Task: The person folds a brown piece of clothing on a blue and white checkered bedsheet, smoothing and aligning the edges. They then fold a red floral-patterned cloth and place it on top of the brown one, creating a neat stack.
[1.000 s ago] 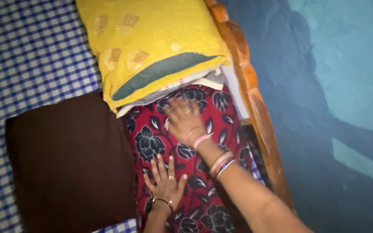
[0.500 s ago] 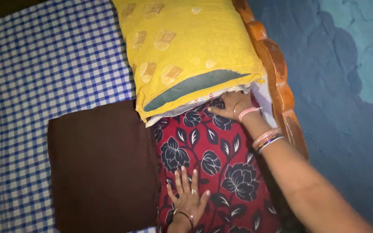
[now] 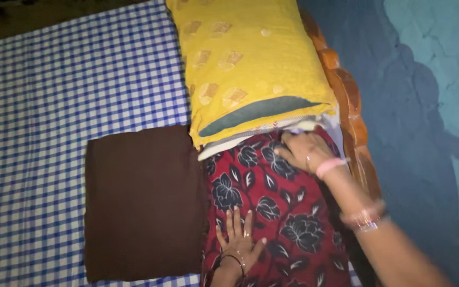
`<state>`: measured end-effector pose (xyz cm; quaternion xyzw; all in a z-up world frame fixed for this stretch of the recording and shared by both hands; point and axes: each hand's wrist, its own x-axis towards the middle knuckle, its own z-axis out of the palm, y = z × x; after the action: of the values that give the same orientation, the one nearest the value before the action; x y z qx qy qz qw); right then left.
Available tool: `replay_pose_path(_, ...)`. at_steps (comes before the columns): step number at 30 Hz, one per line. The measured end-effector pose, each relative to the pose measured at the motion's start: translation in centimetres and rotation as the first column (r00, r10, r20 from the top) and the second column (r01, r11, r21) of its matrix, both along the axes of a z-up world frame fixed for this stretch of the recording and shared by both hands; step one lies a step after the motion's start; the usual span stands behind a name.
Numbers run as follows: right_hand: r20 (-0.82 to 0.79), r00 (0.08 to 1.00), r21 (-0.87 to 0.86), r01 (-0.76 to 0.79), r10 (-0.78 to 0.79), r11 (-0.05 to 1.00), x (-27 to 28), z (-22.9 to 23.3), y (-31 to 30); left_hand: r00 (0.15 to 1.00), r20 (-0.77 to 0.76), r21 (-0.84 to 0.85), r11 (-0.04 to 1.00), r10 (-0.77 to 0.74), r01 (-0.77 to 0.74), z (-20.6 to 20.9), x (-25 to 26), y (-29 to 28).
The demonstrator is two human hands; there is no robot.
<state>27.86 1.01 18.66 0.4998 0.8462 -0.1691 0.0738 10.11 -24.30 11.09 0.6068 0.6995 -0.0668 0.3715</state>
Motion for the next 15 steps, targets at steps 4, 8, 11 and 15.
replay_pose_path(4, -0.050, 0.999, 0.046, 0.024, -0.022, 0.999, 0.3, 5.8, -5.8, 0.911, 0.230, 0.211, 0.896, 0.343, -0.391, 1.4, -3.4, 1.1)
replay_pose_path(8, -0.048, 0.997, 0.030, 0.062, -0.061, 0.998, 2.1, 10.0, -11.2, 0.833, 0.485, 0.659, 0.515, 0.268, -0.549, 2.3, -7.5, 5.8)
replay_pose_path(11, -0.178, 0.984, 0.103, 0.047, -0.028, 0.994, 3.2, 12.3, -14.9, 0.792, 0.556, 0.663, 0.438, 0.254, -0.606, 2.9, -9.6, 11.4)
replay_pose_path(15, -0.191, 0.982, 0.123, 0.017, 0.006, 0.992, 4.6, 13.5, -18.7, 0.499, 0.781, 0.155, 0.657, 0.375, -0.737, 5.2, -11.8, 15.0)
